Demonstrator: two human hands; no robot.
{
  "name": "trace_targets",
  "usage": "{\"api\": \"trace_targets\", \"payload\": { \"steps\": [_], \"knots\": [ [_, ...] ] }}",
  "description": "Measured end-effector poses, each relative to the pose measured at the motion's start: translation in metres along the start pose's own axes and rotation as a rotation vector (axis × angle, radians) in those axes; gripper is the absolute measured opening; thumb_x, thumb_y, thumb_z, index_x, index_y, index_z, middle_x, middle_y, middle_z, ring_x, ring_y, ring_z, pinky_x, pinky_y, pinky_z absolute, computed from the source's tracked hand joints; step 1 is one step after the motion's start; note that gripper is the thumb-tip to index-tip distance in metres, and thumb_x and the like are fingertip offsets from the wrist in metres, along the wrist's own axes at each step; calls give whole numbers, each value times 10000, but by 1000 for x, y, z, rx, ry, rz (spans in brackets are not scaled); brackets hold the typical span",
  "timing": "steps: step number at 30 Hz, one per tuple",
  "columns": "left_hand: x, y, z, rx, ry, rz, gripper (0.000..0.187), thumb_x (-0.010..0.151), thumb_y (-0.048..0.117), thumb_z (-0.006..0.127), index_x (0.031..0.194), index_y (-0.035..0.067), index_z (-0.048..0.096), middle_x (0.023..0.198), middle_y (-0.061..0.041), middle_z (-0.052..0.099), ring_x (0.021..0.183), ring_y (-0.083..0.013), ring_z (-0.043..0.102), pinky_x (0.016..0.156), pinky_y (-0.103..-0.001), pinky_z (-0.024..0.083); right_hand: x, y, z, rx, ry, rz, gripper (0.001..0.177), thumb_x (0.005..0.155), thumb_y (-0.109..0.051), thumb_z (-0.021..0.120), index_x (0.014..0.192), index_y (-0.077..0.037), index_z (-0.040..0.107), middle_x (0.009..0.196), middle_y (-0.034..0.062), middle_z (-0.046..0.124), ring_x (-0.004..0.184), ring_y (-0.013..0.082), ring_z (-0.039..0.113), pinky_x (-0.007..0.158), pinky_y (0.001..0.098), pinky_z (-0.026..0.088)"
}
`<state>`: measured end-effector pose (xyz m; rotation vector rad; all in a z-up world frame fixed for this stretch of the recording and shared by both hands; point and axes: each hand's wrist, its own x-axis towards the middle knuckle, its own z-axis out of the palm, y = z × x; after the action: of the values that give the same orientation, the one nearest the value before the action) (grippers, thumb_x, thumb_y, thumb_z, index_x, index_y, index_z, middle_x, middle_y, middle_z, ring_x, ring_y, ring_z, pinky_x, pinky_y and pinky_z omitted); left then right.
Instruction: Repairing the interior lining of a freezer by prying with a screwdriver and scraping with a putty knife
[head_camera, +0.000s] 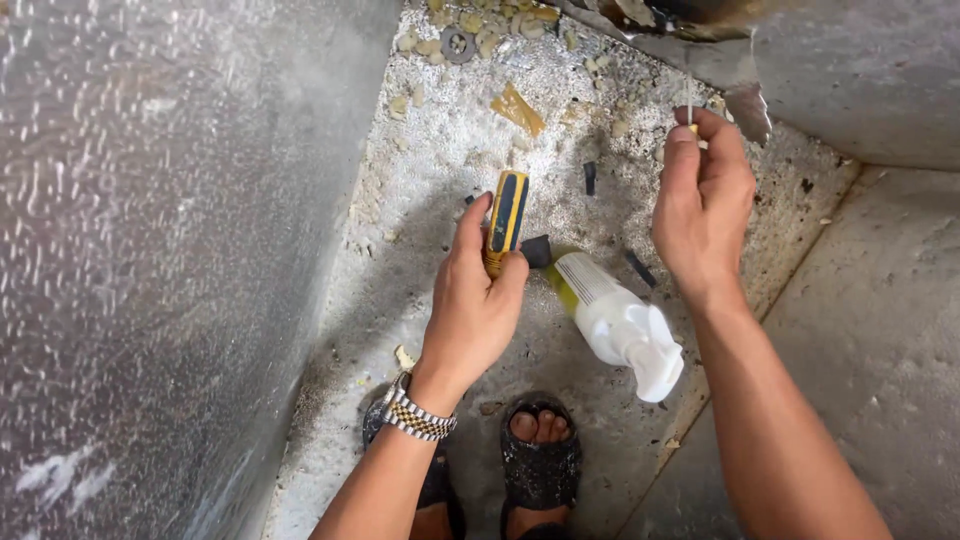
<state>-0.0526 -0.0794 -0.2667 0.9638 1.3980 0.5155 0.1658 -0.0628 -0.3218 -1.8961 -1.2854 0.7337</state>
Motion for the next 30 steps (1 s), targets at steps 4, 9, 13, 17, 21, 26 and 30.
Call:
{"api": "trace_targets", "payload": {
  "steps": [4, 9, 13, 17, 21, 26, 30],
  "knots": [
    [15, -19, -4, 131, 71, 38, 599, 916, 22, 616, 1444, -155, 395, 1059, -336, 696, 917, -384, 722, 661, -399, 613, 8, 12, 6, 12, 47, -29, 233, 1164, -90, 490, 1296, 40, 630, 845, 105, 608, 733, 162, 553, 661, 301, 452],
    [32, -45, -4, 290, 92, 59, 552, 897, 14, 666, 1390, -140, 472, 1084, -337, 675, 885, -401, 726, 648, -425, 620, 10, 11, 14, -14, 78, -83, 228, 1173, -79, 488, 1283, 57, 636, 871, 143, 606, 736, 200, 558, 669, 333, 478],
    [38, -90, 8, 504, 98, 134, 584, 933, 211, 684, 1430, -4, 465, 1165, -128, 609, 1012, -265, 626, 890, -437, 542, 15, 1, 22, 20, 69, 56, 299, 1136, -210, 456, 1265, -9, 636, 928, 32, 585, 741, 97, 459, 558, 240, 361],
    [41, -89, 9, 503, 115, 280, 659, 919, 129, 709, 1484, 7, 391, 1218, -164, 608, 1026, -246, 640, 830, -349, 599, 23, -9, 24, 506, 66, 345, 229, 1093, -247, 473, 1160, -98, 634, 656, -87, 378, 521, 31, 294, 375, 205, 245],
    [42, -90, 11, 529, 116, 323, 649, 948, 109, 680, 1517, 88, 368, 1189, -167, 586, 878, -212, 649, 632, -304, 607, 29, -13, 24, 678, 41, 426, 231, 1094, -261, 469, 1099, -110, 644, 590, -94, 340, 453, 32, 239, 354, 206, 210],
    [50, -86, 18, 569, 87, 310, 646, 961, 122, 676, 1522, 144, 358, 1078, -136, 557, 650, -180, 575, 432, -293, 512, 39, -13, 38, 581, 145, 405, 249, 1076, -254, 475, 1101, -103, 672, 597, -62, 405, 451, 56, 310, 353, 229, 270],
    [59, -82, 23, 686, 83, 290, 706, 991, 155, 660, 1578, 194, 268, 1444, -419, 461, 581, -191, 662, 431, -265, 586, 40, -6, 53, 339, 207, 115, 259, 1108, -204, 449, 1052, -46, 646, 703, -54, 406, 604, 61, 310, 510, 238, 269]
  ]
}}
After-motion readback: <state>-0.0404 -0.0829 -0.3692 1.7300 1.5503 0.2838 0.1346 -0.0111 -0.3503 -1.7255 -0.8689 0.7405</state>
